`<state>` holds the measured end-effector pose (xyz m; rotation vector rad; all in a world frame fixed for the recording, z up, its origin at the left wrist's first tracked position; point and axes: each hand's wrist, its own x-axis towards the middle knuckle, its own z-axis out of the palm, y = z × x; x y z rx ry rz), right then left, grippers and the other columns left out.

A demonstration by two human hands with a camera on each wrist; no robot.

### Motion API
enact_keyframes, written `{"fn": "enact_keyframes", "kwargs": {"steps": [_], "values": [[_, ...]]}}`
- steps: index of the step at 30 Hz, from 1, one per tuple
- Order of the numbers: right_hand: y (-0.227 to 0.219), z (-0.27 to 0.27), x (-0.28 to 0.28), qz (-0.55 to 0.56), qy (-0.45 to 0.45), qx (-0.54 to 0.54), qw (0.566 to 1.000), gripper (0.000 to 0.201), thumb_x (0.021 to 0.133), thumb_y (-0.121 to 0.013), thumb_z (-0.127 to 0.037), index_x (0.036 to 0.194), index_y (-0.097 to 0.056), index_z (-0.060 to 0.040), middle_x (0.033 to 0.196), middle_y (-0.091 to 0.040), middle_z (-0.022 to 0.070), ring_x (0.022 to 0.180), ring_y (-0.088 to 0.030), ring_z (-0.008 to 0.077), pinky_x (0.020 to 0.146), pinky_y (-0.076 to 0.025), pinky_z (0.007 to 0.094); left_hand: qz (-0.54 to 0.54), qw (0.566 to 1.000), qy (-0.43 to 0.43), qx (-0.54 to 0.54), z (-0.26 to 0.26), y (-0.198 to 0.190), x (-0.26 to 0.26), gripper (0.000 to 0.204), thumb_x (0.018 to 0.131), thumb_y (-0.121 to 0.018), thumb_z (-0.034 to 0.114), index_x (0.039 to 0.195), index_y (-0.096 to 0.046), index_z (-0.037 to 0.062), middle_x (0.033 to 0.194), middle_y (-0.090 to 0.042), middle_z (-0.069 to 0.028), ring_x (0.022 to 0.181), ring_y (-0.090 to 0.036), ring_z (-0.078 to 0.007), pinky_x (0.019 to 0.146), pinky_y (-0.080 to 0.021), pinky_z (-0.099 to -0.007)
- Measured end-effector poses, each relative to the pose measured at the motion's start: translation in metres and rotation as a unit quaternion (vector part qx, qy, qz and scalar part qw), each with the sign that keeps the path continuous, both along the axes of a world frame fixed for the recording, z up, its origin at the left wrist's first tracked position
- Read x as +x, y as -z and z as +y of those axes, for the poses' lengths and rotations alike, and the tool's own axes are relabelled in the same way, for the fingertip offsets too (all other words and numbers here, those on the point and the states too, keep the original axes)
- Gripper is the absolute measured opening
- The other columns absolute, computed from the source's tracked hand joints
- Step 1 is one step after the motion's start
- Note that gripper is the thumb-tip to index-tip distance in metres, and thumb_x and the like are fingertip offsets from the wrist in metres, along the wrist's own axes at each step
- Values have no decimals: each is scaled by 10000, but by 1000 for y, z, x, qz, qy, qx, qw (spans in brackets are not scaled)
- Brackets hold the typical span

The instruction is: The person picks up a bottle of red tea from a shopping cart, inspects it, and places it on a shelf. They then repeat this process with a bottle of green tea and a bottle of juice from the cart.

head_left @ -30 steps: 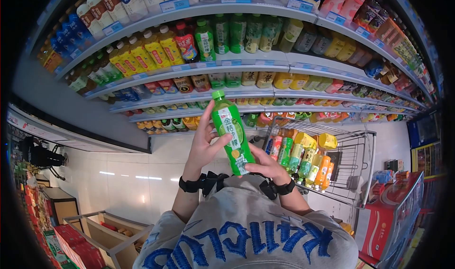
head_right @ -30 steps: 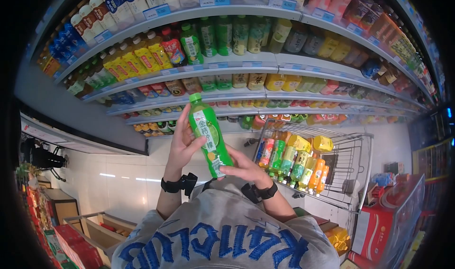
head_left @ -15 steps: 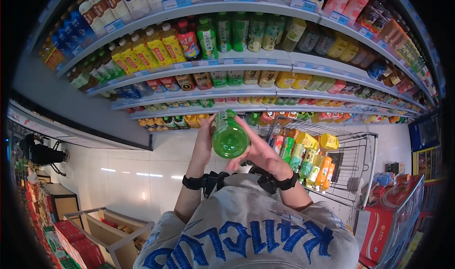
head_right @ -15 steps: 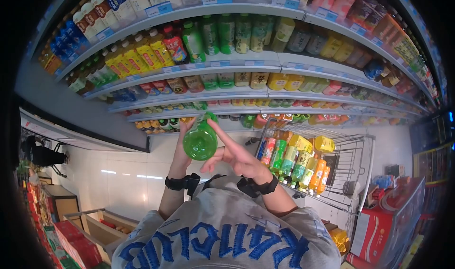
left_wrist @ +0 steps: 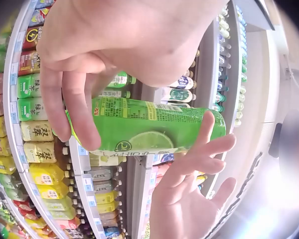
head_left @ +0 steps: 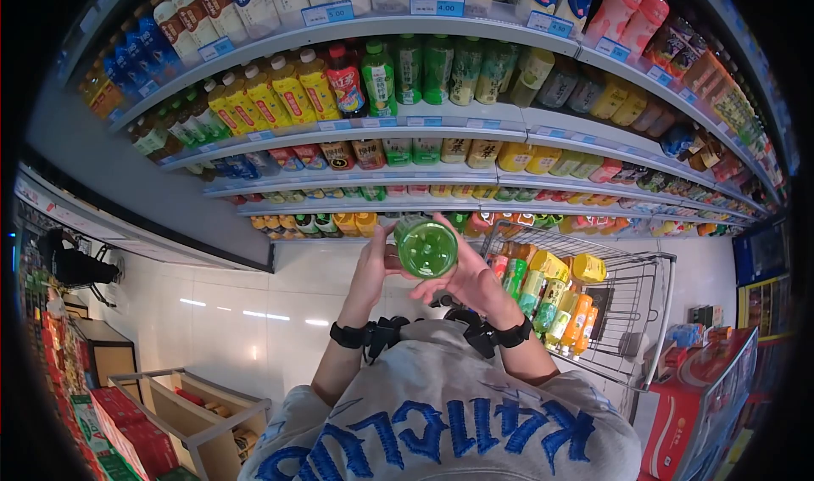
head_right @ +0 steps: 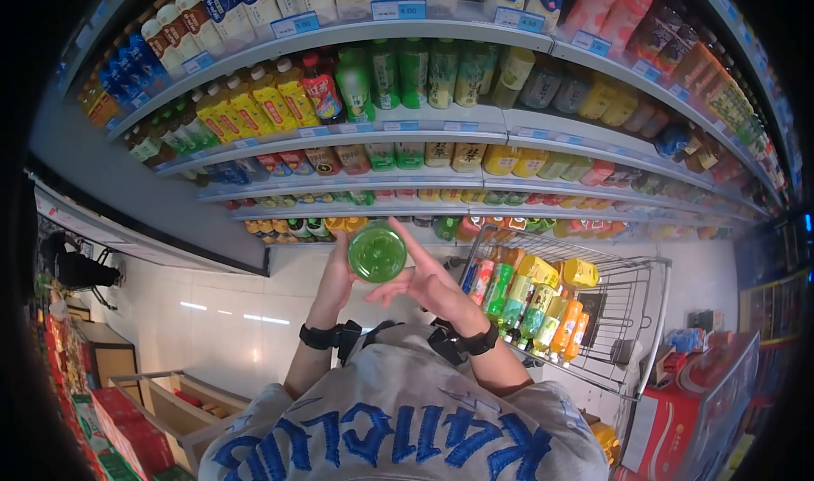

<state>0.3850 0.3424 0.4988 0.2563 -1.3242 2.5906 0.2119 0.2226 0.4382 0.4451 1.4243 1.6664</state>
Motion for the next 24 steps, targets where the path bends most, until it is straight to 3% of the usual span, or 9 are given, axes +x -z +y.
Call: {"fn": "enact_keyframes", "kwargs": {"steps": [3, 6, 8, 11, 15, 17, 18, 20, 24], "values": [[10, 0, 8, -38, 18, 9, 999, 1083, 867, -473, -744, 1560, -5, -56, 1440, -450, 200, 1165, -600, 305, 961, -455, 404, -3, 999, 4, 47, 2, -7, -3, 625, 1043, -293, 519, 1469, -374, 70, 1178, -627, -136, 986, -664, -198, 730, -558, -296], [18, 0, 14, -74, 60, 40, 995, 1022, 894, -398, -743, 1552, -104, -18, 1524, -344, 157, 1332, -454, 280, 1093, -349, 403, 20, 996, 0, 81, 9, -26, -1, 576, 1051, -320, 475, 1505, -320, 121, 1329, -530, -129, 1084, -625, -207, 747, -572, -308], [21, 2, 18, -102, 117, 118, 981, 1005, 910, -371, -733, 1548, -103, -4, 1549, -292, 163, 1425, -304, 262, 1162, -224, 379, 24, 996, 2, 90, 14, -37, -2, 589, 1052, -319, 462, 1516, -273, 102, 1343, -522, -140, 1118, -611, -208, 799, -572, -331], [38, 6, 25, -93, 181, 172, 964, 909, 962, -422, -627, 1541, -131, 11, 1559, -276, 162, 1442, -259, 253, 1174, -169, 348, 43, 993, 2, 106, 22, -46, 2, 608, 1052, -318, 450, 1527, -222, 83, 1348, -516, -148, 1164, -587, -215, 812, -594, -375], [44, 18, 40, -112, 187, 212, 953, 765, 975, -560, -415, 1516, -233, 16, 1507, -367, 147, 1383, -354, 227, 1138, -254, 338, 84, 990, 9, 117, 34, -55, 15, 571, 1047, -386, 376, 1525, -237, 102, 1366, -504, -131, 1195, -562, -207, 792, -593, -328], [28, 25, 45, -171, 128, 223, 951, 702, 917, -666, -222, 1482, -318, 8, 1420, -463, 127, 1280, -451, 189, 1075, -342, 326, 103, 988, 13, 113, 39, -59, 25, 552, 1044, -425, 316, 1525, -246, 112, 1374, -498, -123, 1204, -553, -200, 781, -591, -306], [28, 28, 47, -162, 161, 247, 942, 684, 882, -710, -172, 1453, -376, 2, 1329, -532, 96, 1189, -500, 158, 1018, -395, 315, 147, 982, 24, 115, 41, -63, 30, 547, 1028, -457, 245, 1522, -259, 122, 1377, -497, -117, 1206, -548, -194, 774, -586, -284], [31, 37, 52, -156, 167, 224, 947, 665, 883, -707, -171, 1442, -392, 6, 1323, -536, 88, 1189, -498, 153, 1022, -391, 315, 192, 974, 32, 115, 50, -71, 42, 555, 1011, -489, 174, 1520, -272, 131, 1380, -495, -112, 1209, -544, -188, 767, -580, -262], [47, 54, 61, -153, 175, 145, 962, 619, 883, -700, -157, 1414, -431, 13, 1299, -553, 60, 1181, -493, 135, 1023, -389, 312, 103, 988, -21, 112, 68, -66, 61, 567, 967, -545, 94, 1492, -334, 119, 1371, -507, -104, 1197, -544, -174, 802, -562, -253]]}}
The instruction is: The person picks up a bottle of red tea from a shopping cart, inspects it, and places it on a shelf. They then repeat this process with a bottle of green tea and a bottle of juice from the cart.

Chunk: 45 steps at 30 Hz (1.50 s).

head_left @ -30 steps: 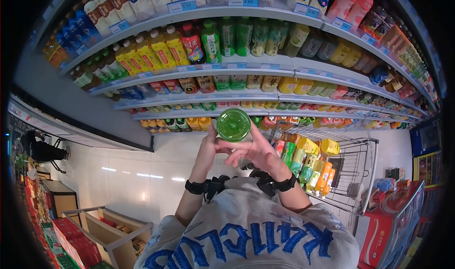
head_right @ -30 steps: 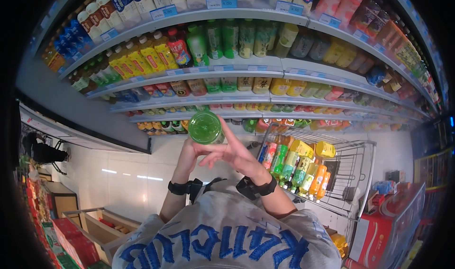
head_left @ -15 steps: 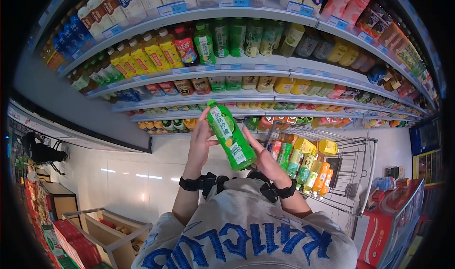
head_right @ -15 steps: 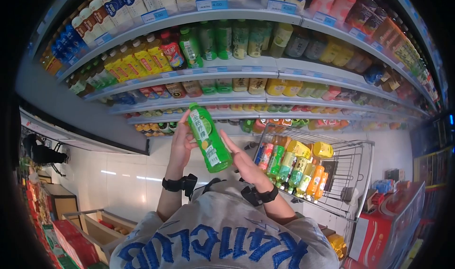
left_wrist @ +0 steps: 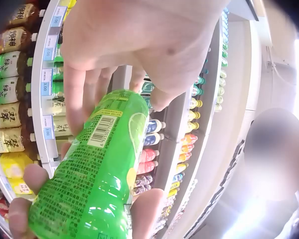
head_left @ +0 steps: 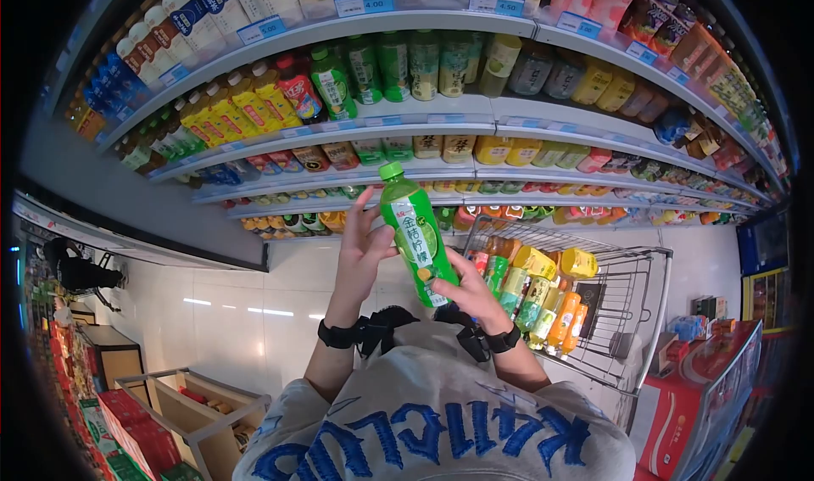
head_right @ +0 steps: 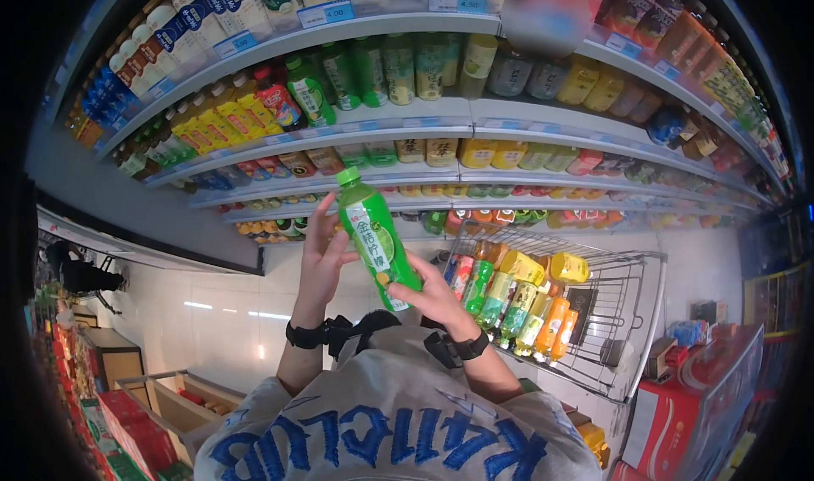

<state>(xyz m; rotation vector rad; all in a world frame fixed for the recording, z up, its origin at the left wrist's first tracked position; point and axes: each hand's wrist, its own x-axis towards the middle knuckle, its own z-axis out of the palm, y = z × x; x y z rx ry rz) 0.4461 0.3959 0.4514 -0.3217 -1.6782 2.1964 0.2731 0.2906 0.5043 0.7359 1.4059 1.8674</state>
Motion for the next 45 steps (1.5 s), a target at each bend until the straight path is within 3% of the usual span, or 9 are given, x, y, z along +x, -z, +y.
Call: {"fn": "enact_keyframes", "kwargs": {"steps": [4, 9, 15, 17, 21, 23, 33, 43, 45], "values": [[9, 15, -2, 13, -4, -69, 997, 623, 877, -691, -116, 1426, -421, 1, 1307, -548, 54, 1176, -496, 133, 1018, -395, 304, -15, 998, 48, -42, 13, 21, 5, 579, 918, -645, 76, 1436, -391, 18, 1343, -511, -125, 1159, -563, -180, 875, -535, -290], [11, 36, -37, 32, 54, 62, 996, 623, 863, -669, -42, 1430, -414, -6, 1275, -565, 61, 1186, -501, 131, 1005, -417, 296, 18, 999, 16, -36, 26, 14, -4, 625, 868, -697, 22, 1412, -397, -46, 1352, -515, -128, 1172, -559, -191, 924, -512, -306], [-25, 65, -108, -30, 60, 276, 959, 790, 704, -848, -269, 1348, -468, -15, 1260, -576, 200, 1153, -560, 348, 964, -445, 404, 37, 999, 32, 10, 41, 4, -63, 636, 874, -688, 13, 1419, -373, -73, 1370, -506, -140, 1197, -547, -201, 979, -485, -330], [-33, 72, -137, -30, 168, 433, 885, 708, 720, -835, -270, 1299, -512, -24, 1240, -582, 198, 1126, -557, 356, 953, -446, 419, 124, 988, 27, 82, 52, 8, -90, 623, 867, -688, -4, 1414, -396, -59, 1371, -493, -128, 1227, -523, -203, 1045, -433, -349], [-14, 98, -205, 23, 165, 392, 905, 534, 754, -796, -212, 1201, -576, -21, 1215, -576, 192, 1120, -542, 375, 961, -437, 430, 362, 932, -17, -7, 68, 10, -145, 637, 883, -675, 39, 1450, -386, 9, 1419, -401, -132, 1317, -430, -216, 1100, -371, -367], [-9, 113, -234, 21, 178, 417, 891, 478, 757, -773, -151, 1176, -587, -14, 1198, -575, 189, 1119, -544, 379, 958, -442, 421, 346, 938, -27, -18, 80, 20, -165, 655, 886, -684, 81, 1463, -378, 32, 1430, -384, -126, 1321, -419, -215, 1110, -353, -371], [-12, 142, -314, -55, 278, 360, 889, 543, 742, -796, -142, 1200, -540, -3, 1128, -639, 208, 1061, -612, 405, 893, -491, 417, 185, 979, 77, -19, 119, 72, -223, 823, 884, -691, 174, 1531, -204, 26, 1482, -407, -185, 1166, -590, -252, 822, -523, -313], [14, 162, -326, -58, 277, 315, 906, 688, 743, -836, -212, 1248, -442, 41, 1137, -648, 272, 1149, -606, 391, 910, -505, 412, 183, 972, 106, -100, 130, 85, -234, 835, 857, -676, 107, 1531, -192, 15, 1558, -294, -191, 1007, -661, -168, 677, -512, -256], [11, 161, -323, -81, 251, 340, 903, 713, 794, -798, -178, 1313, -367, 50, 1197, -627, 276, 1148, -620, 357, 929, -505, 386, 233, 969, 64, -49, 132, 92, -232, 834, 886, -662, 120, 1561, -172, 126, 1016, -683, -109, 856, -611, -85, 609, -465, -213]]}}
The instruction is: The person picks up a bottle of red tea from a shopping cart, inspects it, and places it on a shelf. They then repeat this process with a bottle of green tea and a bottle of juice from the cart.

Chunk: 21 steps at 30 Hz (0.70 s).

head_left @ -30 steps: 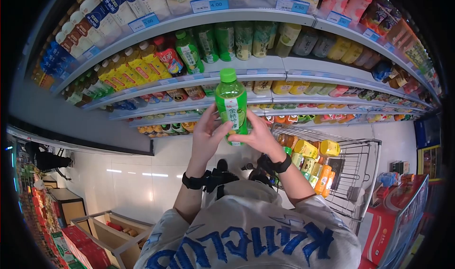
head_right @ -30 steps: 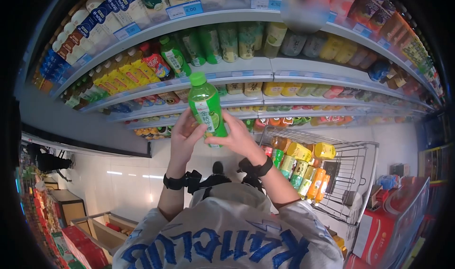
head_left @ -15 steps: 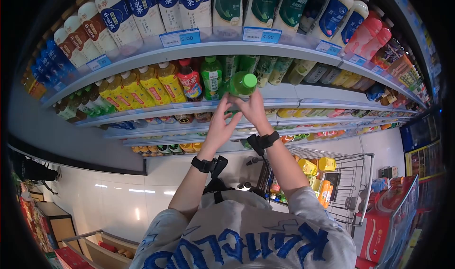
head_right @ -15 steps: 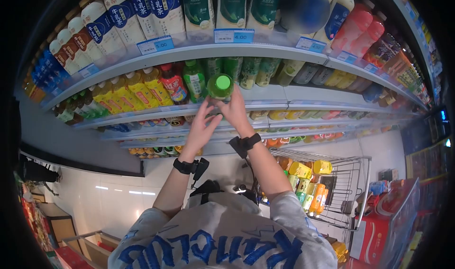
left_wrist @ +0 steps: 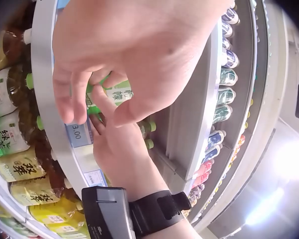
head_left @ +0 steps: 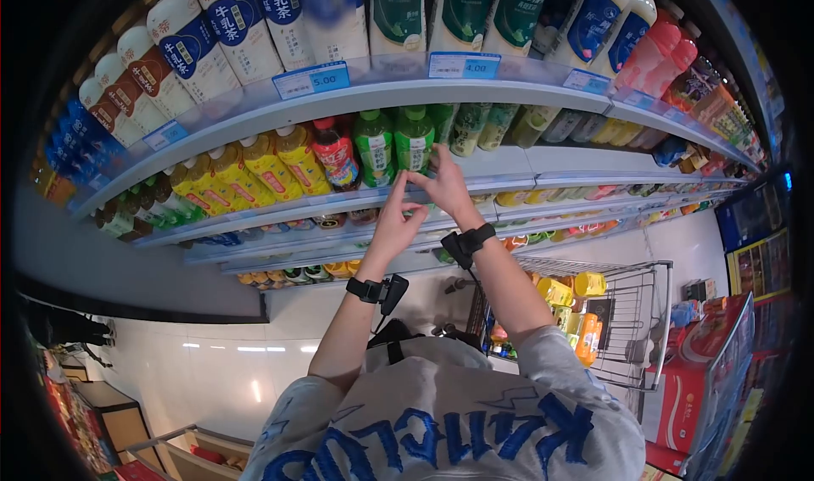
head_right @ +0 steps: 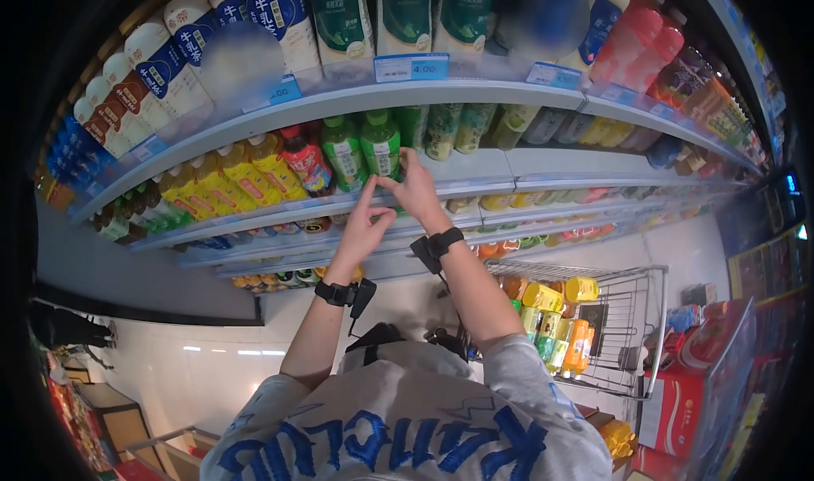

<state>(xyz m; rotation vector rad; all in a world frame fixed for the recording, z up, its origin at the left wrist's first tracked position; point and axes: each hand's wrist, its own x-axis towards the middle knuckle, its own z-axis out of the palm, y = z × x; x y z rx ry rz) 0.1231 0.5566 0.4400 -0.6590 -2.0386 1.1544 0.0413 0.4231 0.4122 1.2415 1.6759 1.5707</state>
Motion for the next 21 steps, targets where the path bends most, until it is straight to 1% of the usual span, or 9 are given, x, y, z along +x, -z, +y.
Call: {"fn": "enact_keyframes", "kwargs": {"steps": [4, 6, 8, 11, 13, 14, 16, 18, 21], "values": [[-2, 2, 4, -60, 7, 1, 998, 741, 806, -789, -222, 1336, -352, 55, 1201, -612, 304, 1160, -603, 396, 932, -500, 396, -31, 998, 20, -50, -1, -2, 3, 820, 894, -657, 116, 1557, -173, 104, 1109, -661, -115, 852, -614, -99, 631, -467, -212], [-2, -1, 5, -78, 22, 74, 994, 727, 816, -758, -299, 1331, -381, 50, 1080, -635, 318, 1012, -619, 471, 824, -514, 446, -94, 995, -3, -23, -1, -3, 11, 784, 908, -645, 106, 1547, -192, 73, 1302, -559, -140, 916, -607, -120, 679, -493, -231], [-3, -11, 20, -72, 7, 69, 995, 793, 846, -715, -264, 1425, -284, 65, 1134, -605, 343, 1067, -593, 479, 878, -496, 451, -88, 996, -14, 11, 1, -2, 27, 761, 914, -638, 96, 1540, -207, 63, 1378, -483, -145, 955, -600, -131, 711, -504, -243], [14, -27, 54, -33, 67, 112, 991, 852, 884, -662, -234, 1524, -150, -2, 1475, -381, 286, 1316, -455, 404, 956, -486, 409, -131, 991, -11, 34, -5, -2, 55, 719, 918, -629, 74, 1523, -242, 54, 1477, -372, -155, 1015, -591, -146, 758, -519, -263], [28, -45, 94, -42, 107, 29, 993, 834, 886, -658, -230, 1522, -169, -3, 1473, -388, 279, 1319, -459, 388, 952, -491, 388, -188, 982, 5, -9, -13, -3, 80, 685, 923, -650, 116, 1496, -281, 41, 1477, -369, -158, 1064, -588, -209, 868, -503, -306], [36, -57, 117, -42, 126, -40, 990, 817, 887, -654, -226, 1519, -187, -4, 1471, -396, 273, 1322, -463, 372, 948, -497, 368, -191, 981, 34, -30, -14, 8, 89, 685, 923, -650, 116, 1496, -281, 41, 1477, -369, -158, 1064, -588, -209, 868, -503, -306], [78, -82, 160, -44, 199, -14, 979, 788, 878, -663, -225, 1504, -242, 7, 1433, -451, 263, 1251, -538, 358, 916, -511, 345, -155, 983, 65, -73, -11, 35, 110, 693, 918, -657, 129, 1493, -280, 42, 1466, -371, -178, 1068, -588, -226, 875, -501, -323], [107, -110, 213, -147, 201, -123, 961, 737, 871, -669, -233, 1468, -321, 25, 1347, -535, 261, 1182, -582, 360, 927, -503, 367, -138, 978, 103, -120, -9, 48, 137, 712, 906, -672, 147, 1492, -281, 44, 1461, -372, -193, 1070, -589, -238, 888, -498, -340], [153, -163, 287, -193, 270, -196, 923, 680, 854, -680, -277, 1399, -425, 41, 1213, -618, 263, 1132, -606, 370, 977, -467, 394, -127, 955, 181, -198, -7, 83, 176, 725, 897, -666, 131, 1502, -269, 88, 1461, -364, -179, 1084, -575, -236, 826, -520, -334]]}}
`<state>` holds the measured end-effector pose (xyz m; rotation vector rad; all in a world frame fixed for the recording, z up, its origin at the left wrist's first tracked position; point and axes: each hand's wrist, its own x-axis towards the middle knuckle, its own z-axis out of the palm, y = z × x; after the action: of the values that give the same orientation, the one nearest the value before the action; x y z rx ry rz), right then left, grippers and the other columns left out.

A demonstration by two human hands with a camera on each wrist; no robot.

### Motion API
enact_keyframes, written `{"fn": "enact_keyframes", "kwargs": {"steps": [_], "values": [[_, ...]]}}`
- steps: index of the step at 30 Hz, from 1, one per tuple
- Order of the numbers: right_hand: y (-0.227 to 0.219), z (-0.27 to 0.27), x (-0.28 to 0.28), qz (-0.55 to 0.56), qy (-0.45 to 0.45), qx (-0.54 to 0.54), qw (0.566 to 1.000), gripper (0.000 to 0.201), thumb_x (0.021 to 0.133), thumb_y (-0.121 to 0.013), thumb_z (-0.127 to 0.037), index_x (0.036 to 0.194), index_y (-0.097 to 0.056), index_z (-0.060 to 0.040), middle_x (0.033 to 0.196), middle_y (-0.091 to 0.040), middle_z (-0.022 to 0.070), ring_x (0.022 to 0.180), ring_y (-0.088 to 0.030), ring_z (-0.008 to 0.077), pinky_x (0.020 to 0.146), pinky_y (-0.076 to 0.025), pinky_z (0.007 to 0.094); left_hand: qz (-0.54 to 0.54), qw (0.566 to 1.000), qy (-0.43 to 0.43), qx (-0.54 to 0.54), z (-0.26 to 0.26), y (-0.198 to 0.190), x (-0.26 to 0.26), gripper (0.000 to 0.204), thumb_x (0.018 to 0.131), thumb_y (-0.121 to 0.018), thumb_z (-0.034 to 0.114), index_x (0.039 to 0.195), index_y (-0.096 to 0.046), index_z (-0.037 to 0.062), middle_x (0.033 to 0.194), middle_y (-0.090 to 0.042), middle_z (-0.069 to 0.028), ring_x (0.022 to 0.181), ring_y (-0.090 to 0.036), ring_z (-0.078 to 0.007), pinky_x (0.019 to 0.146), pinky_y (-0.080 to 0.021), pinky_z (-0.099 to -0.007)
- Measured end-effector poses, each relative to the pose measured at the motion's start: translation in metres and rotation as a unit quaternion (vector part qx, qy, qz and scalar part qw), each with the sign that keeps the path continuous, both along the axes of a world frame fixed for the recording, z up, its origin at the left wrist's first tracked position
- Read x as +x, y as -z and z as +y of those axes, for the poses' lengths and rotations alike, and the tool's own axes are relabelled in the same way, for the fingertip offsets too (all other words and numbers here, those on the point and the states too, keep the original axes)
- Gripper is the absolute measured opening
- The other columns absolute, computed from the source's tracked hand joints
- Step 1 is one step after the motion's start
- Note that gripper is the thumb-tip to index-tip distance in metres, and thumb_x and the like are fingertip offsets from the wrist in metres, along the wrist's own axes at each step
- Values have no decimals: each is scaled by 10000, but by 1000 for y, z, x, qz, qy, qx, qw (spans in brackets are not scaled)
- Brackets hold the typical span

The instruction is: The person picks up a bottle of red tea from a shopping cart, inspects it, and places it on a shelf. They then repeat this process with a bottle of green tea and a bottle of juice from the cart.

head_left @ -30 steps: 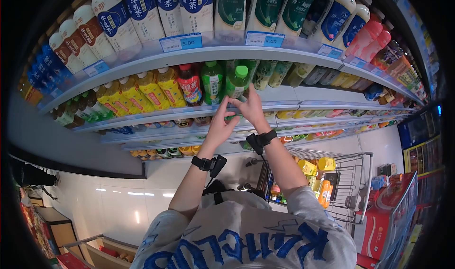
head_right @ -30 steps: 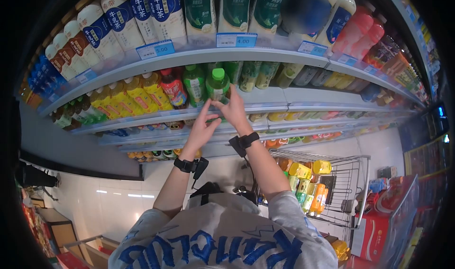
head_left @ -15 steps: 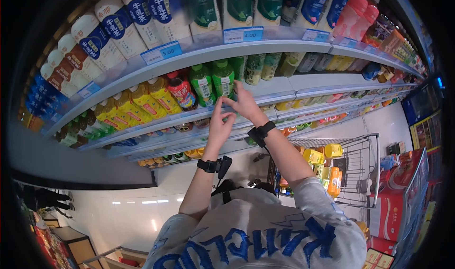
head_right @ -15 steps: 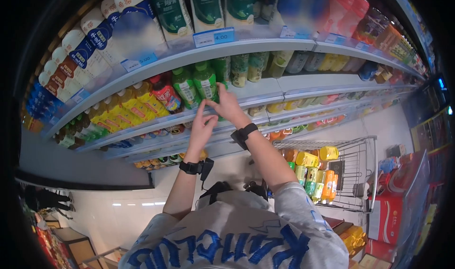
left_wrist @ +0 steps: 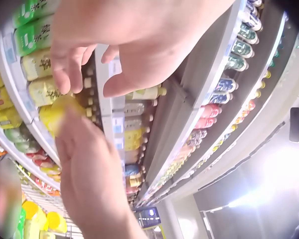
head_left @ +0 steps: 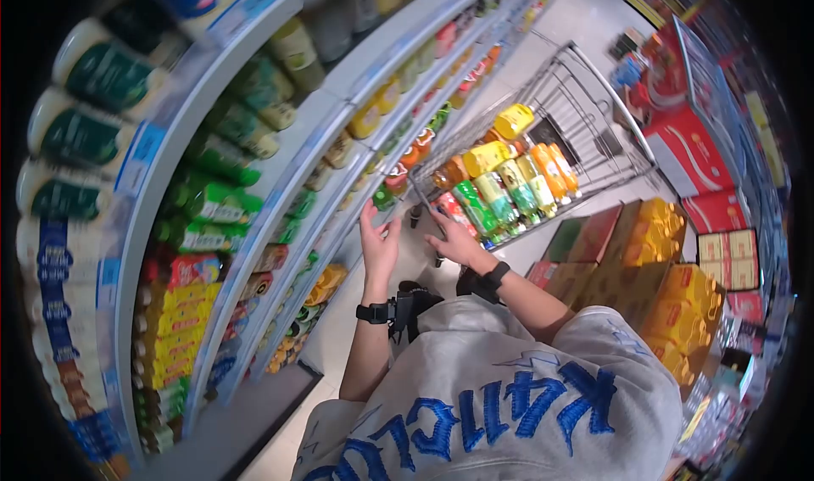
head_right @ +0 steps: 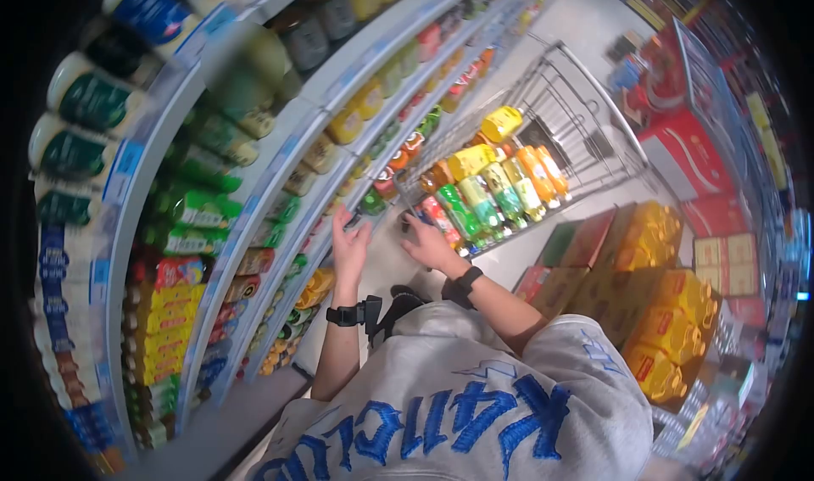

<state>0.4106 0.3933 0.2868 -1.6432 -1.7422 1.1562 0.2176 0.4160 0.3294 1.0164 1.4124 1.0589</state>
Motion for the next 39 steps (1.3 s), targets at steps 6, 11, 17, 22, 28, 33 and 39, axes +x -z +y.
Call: {"fn": "enact_keyframes", "kwargs": {"steps": [6, 11, 17, 22, 28, 33, 39], "values": [[60, -78, 121, 86, 188, -161, 965, 489, 854, -681, -229, 1235, -582, 60, 980, -694, 195, 905, -686, 283, 841, -530, 355, 41, 982, 161, -93, 2, 48, 83, 731, 890, -690, 203, 1496, -296, 92, 1414, -421, -173, 1077, -570, -235, 803, -514, -332], [86, -88, 168, 337, 333, -280, 835, 314, 894, -657, -197, 1096, -599, 37, 857, -627, 41, 769, -643, 140, 723, -542, 278, 41, 964, 231, -129, 12, 115, 139, 658, 901, -674, 158, 1457, -339, 53, 1378, -467, -143, 1012, -596, -195, 757, -494, -271], [127, -76, 178, 375, 373, -361, 768, 635, 907, -638, -119, 1418, -300, 46, 1070, -606, 120, 847, -652, 154, 703, -568, 268, 23, 967, 233, -100, 48, 172, 186, 645, 868, -666, 122, 1406, -357, -54, 1241, -574, -192, 1127, -594, -247, 947, -480, -352], [125, -57, 195, 355, 314, -409, 780, 718, 896, -649, -115, 1463, -241, 53, 1142, -596, 195, 820, -685, 232, 648, -597, 338, 198, 943, 265, -32, 82, 238, 198, 675, 788, -713, 102, 1347, -383, -79, 1194, -589, -220, 1087, -601, -286, 929, -473, -396], [193, -57, 197, 454, 305, -457, 701, 550, 907, -665, -180, 1333, -445, 88, 1099, -632, 192, 860, -697, 267, 691, -614, 349, 109, 955, 223, -163, 96, 253, 203, 687, 878, -684, 127, 1444, -320, -15, 1107, -627, -109, 874, -618, -146, 656, -506, -260], [174, -58, 211, 470, 267, -465, 701, 441, 938, -658, -219, 1222, -522, 90, 1052, -647, 198, 898, -696, 275, 773, -606, 332, 105, 952, 216, -191, 95, 213, 216, 575, 880, -697, 153, 1368, -438, -6, 1106, -629, -100, 907, -618, -146, 743, -502, -267], [108, -51, 237, 359, 261, -392, 805, 462, 894, -712, -319, 1073, -549, 75, 905, -660, 143, 789, -695, 219, 653, -583, 289, 129, 968, 137, -165, 69, 172, 207, 385, 892, -711, 260, 1137, -567, 1, 1078, -639, -98, 967, -626, -152, 826, -512, -307]]}}
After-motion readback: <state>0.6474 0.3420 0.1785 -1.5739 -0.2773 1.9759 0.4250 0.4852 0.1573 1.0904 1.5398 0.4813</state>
